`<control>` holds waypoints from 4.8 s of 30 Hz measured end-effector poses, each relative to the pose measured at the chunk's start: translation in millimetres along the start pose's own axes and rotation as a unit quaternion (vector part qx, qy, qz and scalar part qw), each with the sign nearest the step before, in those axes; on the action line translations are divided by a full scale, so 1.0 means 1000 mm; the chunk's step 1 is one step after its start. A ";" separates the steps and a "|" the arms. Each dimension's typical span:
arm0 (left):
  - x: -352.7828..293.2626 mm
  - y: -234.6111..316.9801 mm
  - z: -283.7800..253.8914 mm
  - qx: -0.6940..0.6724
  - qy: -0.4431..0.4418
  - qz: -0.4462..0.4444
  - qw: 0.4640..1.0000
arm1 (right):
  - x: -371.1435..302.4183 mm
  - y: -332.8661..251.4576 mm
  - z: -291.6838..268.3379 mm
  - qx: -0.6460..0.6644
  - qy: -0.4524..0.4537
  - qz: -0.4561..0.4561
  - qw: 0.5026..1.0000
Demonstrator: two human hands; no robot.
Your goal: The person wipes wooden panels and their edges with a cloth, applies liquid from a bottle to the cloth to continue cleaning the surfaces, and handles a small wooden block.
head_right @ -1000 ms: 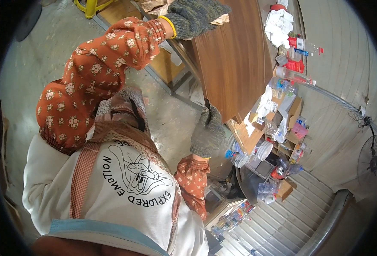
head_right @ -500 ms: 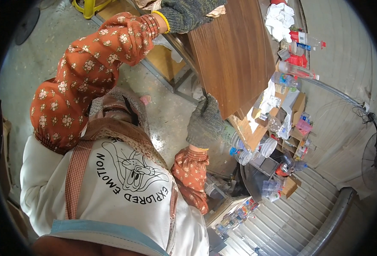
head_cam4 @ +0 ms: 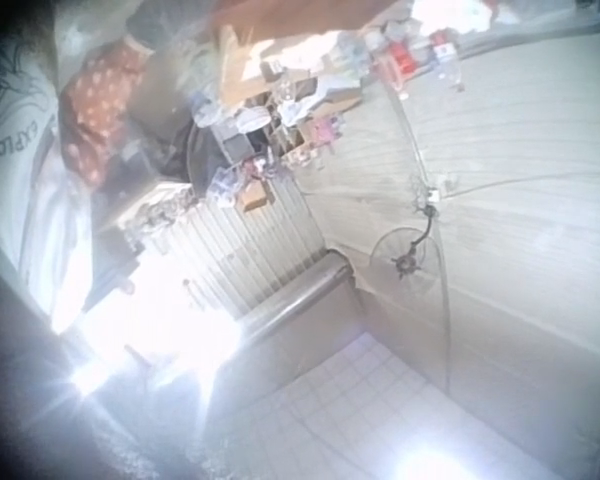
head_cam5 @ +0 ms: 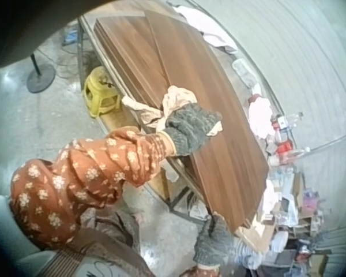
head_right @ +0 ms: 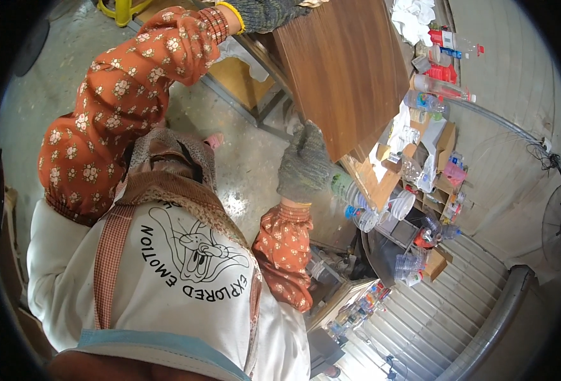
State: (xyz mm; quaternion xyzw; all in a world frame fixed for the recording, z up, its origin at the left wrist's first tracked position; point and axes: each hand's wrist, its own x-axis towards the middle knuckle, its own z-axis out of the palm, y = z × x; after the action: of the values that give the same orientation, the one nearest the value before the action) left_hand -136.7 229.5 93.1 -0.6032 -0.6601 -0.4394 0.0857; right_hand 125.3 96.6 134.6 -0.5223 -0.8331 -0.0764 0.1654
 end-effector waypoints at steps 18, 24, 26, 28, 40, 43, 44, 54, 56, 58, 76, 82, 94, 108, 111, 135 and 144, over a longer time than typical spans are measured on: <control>-0.002 -0.005 0.006 -0.009 0.088 0.063 0.994 | 0.002 -0.003 -0.001 -0.001 -0.009 0.013 1.000; -0.002 0.001 -0.007 -0.014 0.059 0.039 0.997 | -0.002 0.002 -0.003 -0.021 -0.014 0.011 1.000; -0.001 0.002 -0.006 0.009 0.111 0.059 0.992 | 0.000 0.000 -0.005 -0.027 -0.014 0.015 0.999; 0.002 0.006 -0.015 -0.011 -0.035 0.018 0.999 | 0.004 -0.014 -0.011 -0.005 -0.035 0.050 0.998; 0.001 0.003 -0.011 0.029 0.039 0.043 0.998 | -0.002 0.000 -0.007 0.030 -0.012 0.037 0.999; -0.003 0.003 -0.016 -0.003 0.095 0.067 0.993 | -0.004 0.007 -0.006 0.012 -0.034 0.058 0.998; 0.001 0.003 -0.019 -0.037 -0.009 0.028 0.999 | -0.004 0.006 -0.006 0.012 -0.032 0.059 0.998; 0.002 0.007 -0.020 -0.022 -0.039 0.004 0.999 | -0.010 0.012 0.001 0.019 -0.003 0.034 0.999; 0.001 0.008 -0.022 -0.008 -0.005 0.021 1.000 | -0.007 0.013 0.004 0.012 0.025 0.006 1.000; -0.003 0.005 -0.021 0.006 0.027 0.038 0.999 | -0.009 0.011 0.006 0.005 0.051 -0.019 0.999; -0.009 0.004 -0.027 0.003 0.002 0.017 1.000 | 0.003 -0.003 -0.001 0.004 -0.017 0.004 1.000; -0.006 0.009 -0.030 -0.024 -0.029 0.011 0.999 | -0.008 0.011 0.009 0.001 0.043 -0.001 0.999; -0.002 0.004 -0.030 -0.061 -0.052 0.006 0.997 | -0.004 -0.003 0.001 -0.022 0.018 0.018 0.999; -0.007 0.008 -0.028 0.016 0.043 0.056 0.997 | -0.004 0.000 -0.003 -0.018 0.013 0.004 1.000; -0.005 0.012 -0.033 -0.008 -0.010 0.017 1.000 | -0.004 -0.002 0.000 -0.032 0.006 0.021 0.999; -0.003 0.017 -0.038 0.026 -0.054 0.010 0.998 | -0.014 0.014 -0.012 -0.060 0.026 -0.025 0.998; -0.008 0.010 -0.035 0.029 0.007 0.035 0.999 | -0.005 0.013 -0.004 -0.107 0.021 -0.071 0.991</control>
State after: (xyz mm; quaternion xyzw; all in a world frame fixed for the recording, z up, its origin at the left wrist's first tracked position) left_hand -140.4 198.5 114.1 -0.6199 -0.6506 -0.4212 0.1228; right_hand 139.3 96.7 136.0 -0.4751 -0.8511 -0.1882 0.1204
